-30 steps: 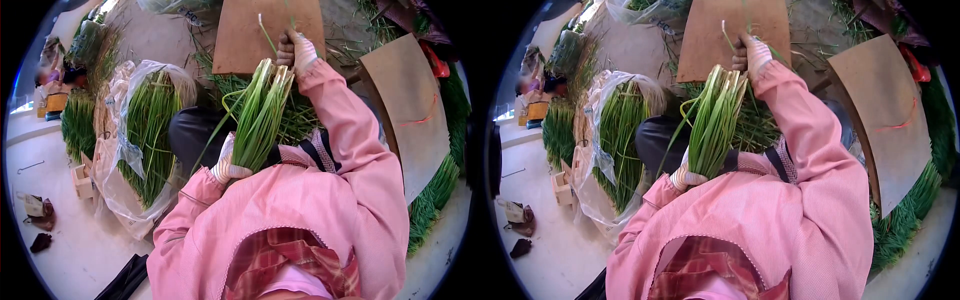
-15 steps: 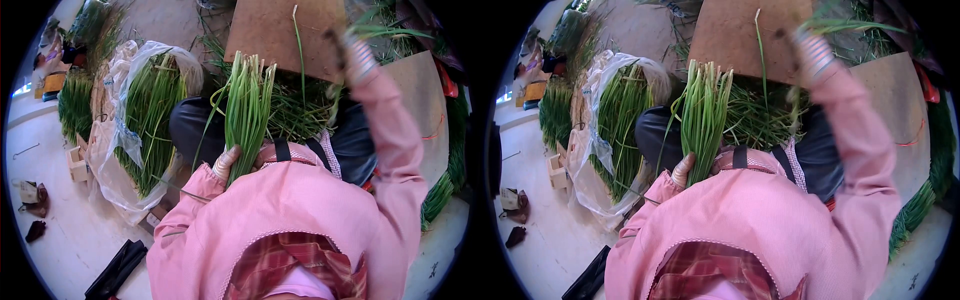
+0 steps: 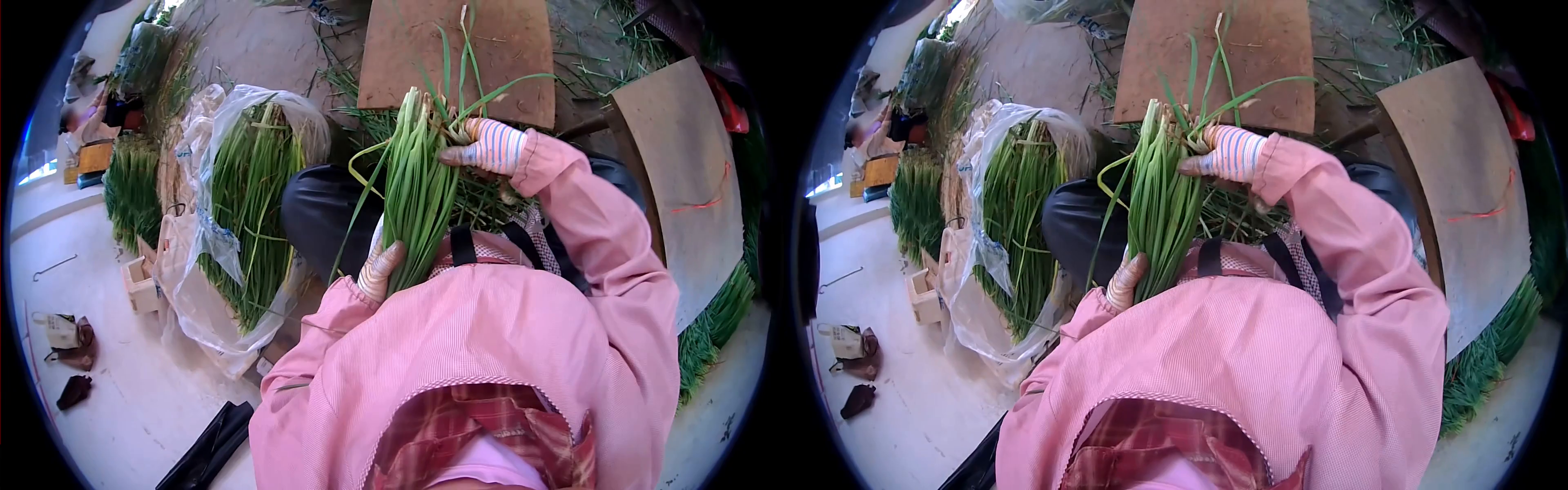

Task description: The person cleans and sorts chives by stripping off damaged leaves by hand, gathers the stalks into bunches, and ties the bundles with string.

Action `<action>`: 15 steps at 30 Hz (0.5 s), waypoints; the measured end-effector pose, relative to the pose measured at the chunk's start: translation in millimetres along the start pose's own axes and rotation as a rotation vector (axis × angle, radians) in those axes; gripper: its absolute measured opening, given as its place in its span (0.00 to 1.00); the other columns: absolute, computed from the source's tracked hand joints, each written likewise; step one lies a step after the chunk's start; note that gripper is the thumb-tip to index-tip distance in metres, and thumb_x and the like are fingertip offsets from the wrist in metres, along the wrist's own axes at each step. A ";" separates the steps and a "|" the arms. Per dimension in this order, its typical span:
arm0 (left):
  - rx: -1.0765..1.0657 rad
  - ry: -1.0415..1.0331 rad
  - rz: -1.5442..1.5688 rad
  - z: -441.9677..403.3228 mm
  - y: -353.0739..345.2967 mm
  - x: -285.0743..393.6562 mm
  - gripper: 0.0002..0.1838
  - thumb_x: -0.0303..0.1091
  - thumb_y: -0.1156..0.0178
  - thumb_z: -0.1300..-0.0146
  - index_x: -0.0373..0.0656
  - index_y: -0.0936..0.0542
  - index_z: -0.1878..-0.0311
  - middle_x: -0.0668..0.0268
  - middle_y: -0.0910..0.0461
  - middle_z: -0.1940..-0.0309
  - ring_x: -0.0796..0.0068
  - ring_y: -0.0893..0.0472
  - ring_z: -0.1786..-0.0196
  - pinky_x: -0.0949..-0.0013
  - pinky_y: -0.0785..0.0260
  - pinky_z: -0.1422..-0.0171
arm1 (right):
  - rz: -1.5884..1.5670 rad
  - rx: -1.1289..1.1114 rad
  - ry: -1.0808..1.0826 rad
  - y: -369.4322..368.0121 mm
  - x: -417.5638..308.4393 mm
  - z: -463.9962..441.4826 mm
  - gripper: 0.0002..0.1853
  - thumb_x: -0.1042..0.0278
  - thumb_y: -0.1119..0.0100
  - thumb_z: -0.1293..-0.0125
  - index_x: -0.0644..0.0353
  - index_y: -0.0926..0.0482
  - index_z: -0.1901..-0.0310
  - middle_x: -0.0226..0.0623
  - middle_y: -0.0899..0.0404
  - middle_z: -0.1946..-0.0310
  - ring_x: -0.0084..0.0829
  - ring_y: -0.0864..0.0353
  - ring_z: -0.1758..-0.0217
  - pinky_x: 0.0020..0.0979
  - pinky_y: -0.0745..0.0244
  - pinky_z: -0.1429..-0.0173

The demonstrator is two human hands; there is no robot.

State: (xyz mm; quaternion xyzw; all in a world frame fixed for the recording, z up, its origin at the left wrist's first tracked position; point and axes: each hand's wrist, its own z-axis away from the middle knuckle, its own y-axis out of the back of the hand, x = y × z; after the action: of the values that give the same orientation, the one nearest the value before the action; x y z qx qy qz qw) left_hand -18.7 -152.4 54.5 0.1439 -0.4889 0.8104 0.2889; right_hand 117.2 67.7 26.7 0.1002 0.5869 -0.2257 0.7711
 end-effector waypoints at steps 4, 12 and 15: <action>0.032 0.001 0.016 1.8 -3.5 0.5 0.40 0.40 0.38 0.50 0.48 0.48 0.36 0.64 0.38 0.42 0.68 0.36 0.40 0.66 0.43 0.38 | 0.562 0.053 -0.096 10.7 -19.8 0.8 0.11 0.64 0.43 0.46 0.55 0.23 0.61 0.35 0.22 0.73 0.31 0.26 0.73 0.29 0.31 0.65; -0.015 -0.026 0.034 2.4 -5.9 -2.5 0.41 0.41 0.37 0.51 0.46 0.47 0.36 0.63 0.37 0.42 0.67 0.36 0.41 0.65 0.43 0.38 | 0.631 0.618 0.315 108.3 -17.7 -17.7 0.09 0.71 0.47 0.43 0.57 0.25 0.60 0.31 0.23 0.72 0.27 0.26 0.70 0.27 0.28 0.64; -0.013 -0.038 0.031 -1.5 -15.0 0.3 0.40 0.43 0.36 0.52 0.45 0.44 0.38 0.61 0.34 0.47 0.66 0.31 0.46 0.64 0.39 0.41 | 0.347 0.594 0.215 122.6 -37.9 -4.5 0.10 0.70 0.46 0.42 0.57 0.26 0.58 0.31 0.24 0.71 0.25 0.26 0.69 0.27 0.27 0.64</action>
State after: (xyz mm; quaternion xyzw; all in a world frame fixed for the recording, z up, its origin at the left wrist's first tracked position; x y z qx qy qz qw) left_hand -9.8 -145.7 64.6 0.1498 -0.5019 0.8087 0.2678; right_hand 162.5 185.9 47.9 0.4412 0.5478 -0.2403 0.6690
